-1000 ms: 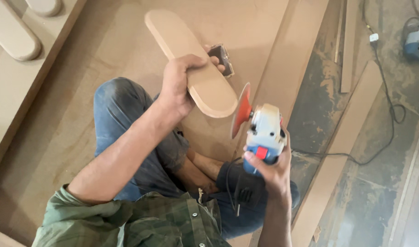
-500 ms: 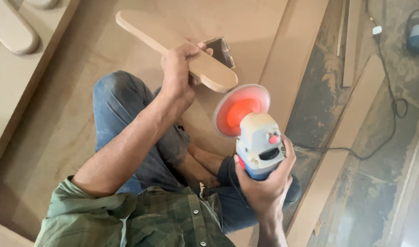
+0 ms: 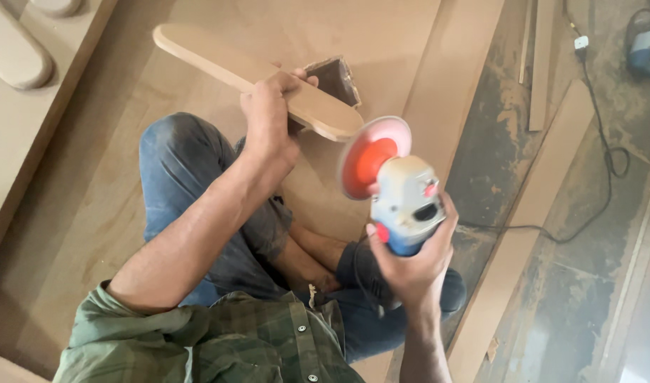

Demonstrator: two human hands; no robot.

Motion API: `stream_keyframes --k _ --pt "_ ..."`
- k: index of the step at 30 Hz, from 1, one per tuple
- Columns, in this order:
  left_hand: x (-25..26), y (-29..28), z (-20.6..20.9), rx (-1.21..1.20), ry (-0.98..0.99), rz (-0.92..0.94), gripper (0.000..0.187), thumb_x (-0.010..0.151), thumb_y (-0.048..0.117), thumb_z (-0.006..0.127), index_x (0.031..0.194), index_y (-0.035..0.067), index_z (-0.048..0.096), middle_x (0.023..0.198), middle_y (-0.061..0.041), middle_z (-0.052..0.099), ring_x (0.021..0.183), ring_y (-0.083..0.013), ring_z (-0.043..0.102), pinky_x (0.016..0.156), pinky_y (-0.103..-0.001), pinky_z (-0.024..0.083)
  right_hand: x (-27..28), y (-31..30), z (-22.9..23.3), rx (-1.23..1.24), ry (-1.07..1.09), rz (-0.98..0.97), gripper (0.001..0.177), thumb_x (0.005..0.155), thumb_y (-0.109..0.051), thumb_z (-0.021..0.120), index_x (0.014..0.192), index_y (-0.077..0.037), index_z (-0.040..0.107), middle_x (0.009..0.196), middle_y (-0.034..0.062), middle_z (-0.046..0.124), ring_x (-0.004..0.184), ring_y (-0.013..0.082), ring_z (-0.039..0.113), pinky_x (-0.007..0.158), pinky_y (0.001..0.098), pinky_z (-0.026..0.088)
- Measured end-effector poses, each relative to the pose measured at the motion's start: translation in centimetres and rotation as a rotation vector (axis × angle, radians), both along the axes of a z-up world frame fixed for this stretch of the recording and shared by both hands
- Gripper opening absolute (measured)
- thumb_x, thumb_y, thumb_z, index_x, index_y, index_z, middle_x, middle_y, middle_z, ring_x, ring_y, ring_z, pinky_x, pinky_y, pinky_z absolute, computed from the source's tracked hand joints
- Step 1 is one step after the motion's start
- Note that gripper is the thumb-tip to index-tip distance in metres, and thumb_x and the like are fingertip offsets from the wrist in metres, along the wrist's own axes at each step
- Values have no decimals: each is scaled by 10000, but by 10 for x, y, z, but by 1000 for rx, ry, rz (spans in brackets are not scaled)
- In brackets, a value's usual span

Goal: The person sands the edges of a rounded wooden part using an angle grinder while sitting on a wooden floor.

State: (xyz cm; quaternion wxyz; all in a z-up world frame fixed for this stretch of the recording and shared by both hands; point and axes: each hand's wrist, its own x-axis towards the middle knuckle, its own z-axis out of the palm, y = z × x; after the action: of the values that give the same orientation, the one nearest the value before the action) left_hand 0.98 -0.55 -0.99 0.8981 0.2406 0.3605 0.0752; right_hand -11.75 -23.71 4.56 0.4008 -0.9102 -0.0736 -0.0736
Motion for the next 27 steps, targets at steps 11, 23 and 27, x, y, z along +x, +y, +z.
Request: stream_keyframes --k 11,23,27 --pt "-3 6 10 -56 -26 -27 306 764 -43 571 1064 -8 522 918 -158 662 863 -317 729 789 -417 628 -6 -4 -7 218 130 -39 909 723 -118 881 1460 30 369 1262 152 621 1150 241 664 992 356 551" --pt "-15 12 18 -205 -76 -211 384 778 6 555 1160 17 514 995 -150 656 915 -312 710 872 -478 615 25 -18 -12 682 414 143 764 753 -35 832 1410 30 447 1124 155 674 964 253 713 849 397 608" --pt "-24 7 26 -163 -57 -309 426 791 23 555 1217 24 530 1026 -154 673 952 -314 724 879 -460 614 31 -30 -32 839 615 52 649 746 -31 834 1307 82 526 984 184 689 819 259 716 746 416 611"
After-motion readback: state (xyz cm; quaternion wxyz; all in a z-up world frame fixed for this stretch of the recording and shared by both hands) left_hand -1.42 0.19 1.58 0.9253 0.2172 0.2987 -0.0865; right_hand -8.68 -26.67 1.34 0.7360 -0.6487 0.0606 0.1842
